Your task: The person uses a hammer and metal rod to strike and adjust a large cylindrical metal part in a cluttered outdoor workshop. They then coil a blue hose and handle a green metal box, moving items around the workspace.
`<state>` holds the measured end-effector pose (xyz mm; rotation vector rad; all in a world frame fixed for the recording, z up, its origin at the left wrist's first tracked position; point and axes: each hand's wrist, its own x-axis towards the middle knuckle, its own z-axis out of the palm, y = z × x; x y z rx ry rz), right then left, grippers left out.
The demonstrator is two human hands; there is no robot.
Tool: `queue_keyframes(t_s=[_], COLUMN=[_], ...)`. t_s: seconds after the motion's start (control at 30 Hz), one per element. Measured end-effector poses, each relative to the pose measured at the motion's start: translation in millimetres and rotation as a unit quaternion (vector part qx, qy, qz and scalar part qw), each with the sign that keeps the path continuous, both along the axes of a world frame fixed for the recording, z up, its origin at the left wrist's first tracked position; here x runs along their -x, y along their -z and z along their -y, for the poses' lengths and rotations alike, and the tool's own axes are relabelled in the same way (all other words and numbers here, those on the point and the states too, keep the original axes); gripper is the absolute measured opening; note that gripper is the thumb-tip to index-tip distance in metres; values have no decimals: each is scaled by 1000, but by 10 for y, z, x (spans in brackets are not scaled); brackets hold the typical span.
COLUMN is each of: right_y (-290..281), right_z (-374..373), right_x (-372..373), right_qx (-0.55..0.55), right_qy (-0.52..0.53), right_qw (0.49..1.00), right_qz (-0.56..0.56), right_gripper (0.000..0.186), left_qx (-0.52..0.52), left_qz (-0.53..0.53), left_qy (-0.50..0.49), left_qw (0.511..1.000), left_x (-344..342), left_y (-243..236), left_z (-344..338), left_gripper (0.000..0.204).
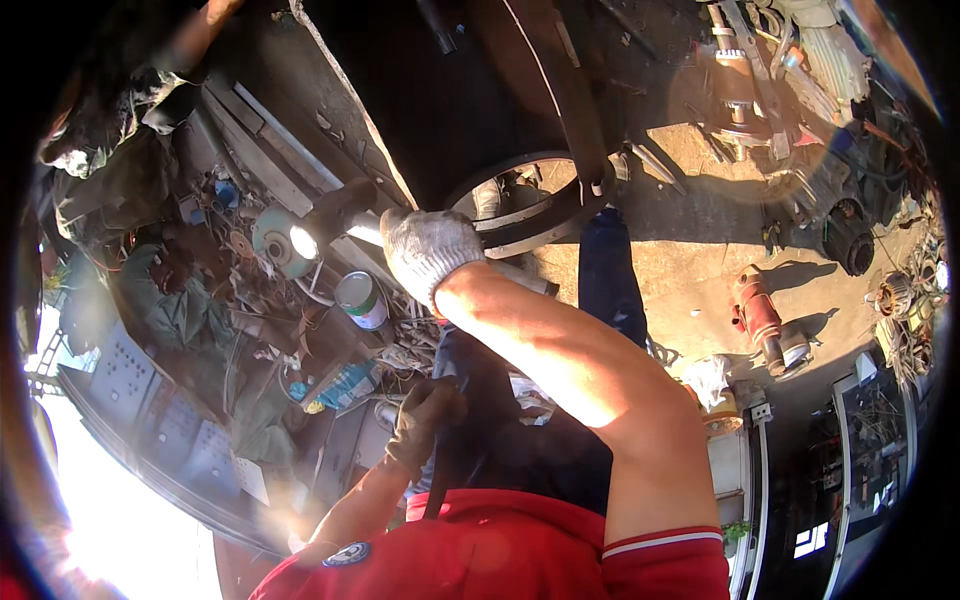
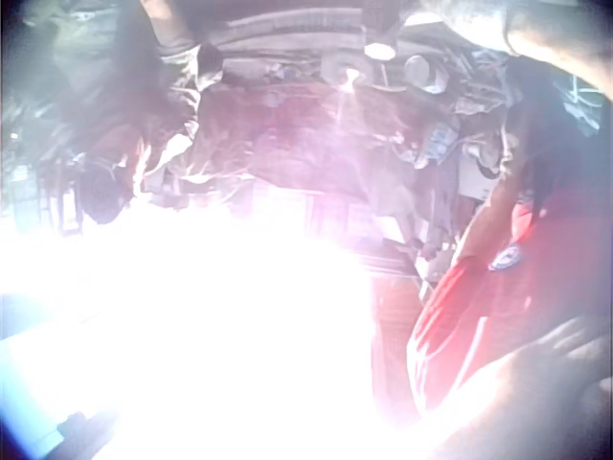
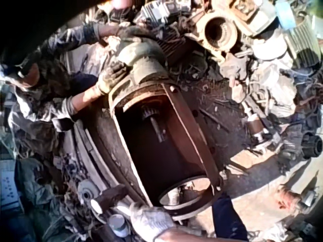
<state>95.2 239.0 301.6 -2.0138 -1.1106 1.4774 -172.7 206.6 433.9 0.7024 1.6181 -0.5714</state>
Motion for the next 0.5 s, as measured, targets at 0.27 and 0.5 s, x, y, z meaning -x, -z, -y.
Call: queue_keyframes(t_s=[0.27, 0.5], right_y=[348, 237], right_z=[-455, -658], right_x=[-283, -95], right_qx=[-1, -80], right_qy=[54, 26], right_qw=[998, 995], right_qz=[-36, 55], right_gripper=[31, 26], left_qx=[10, -68], left_qz=[-2, 94], left_qy=[4, 225], left_qw=[1000, 967], left_x=[-169, -395], left_y=[12, 112], left_z=[-47, -105], left_gripper=[34, 31])
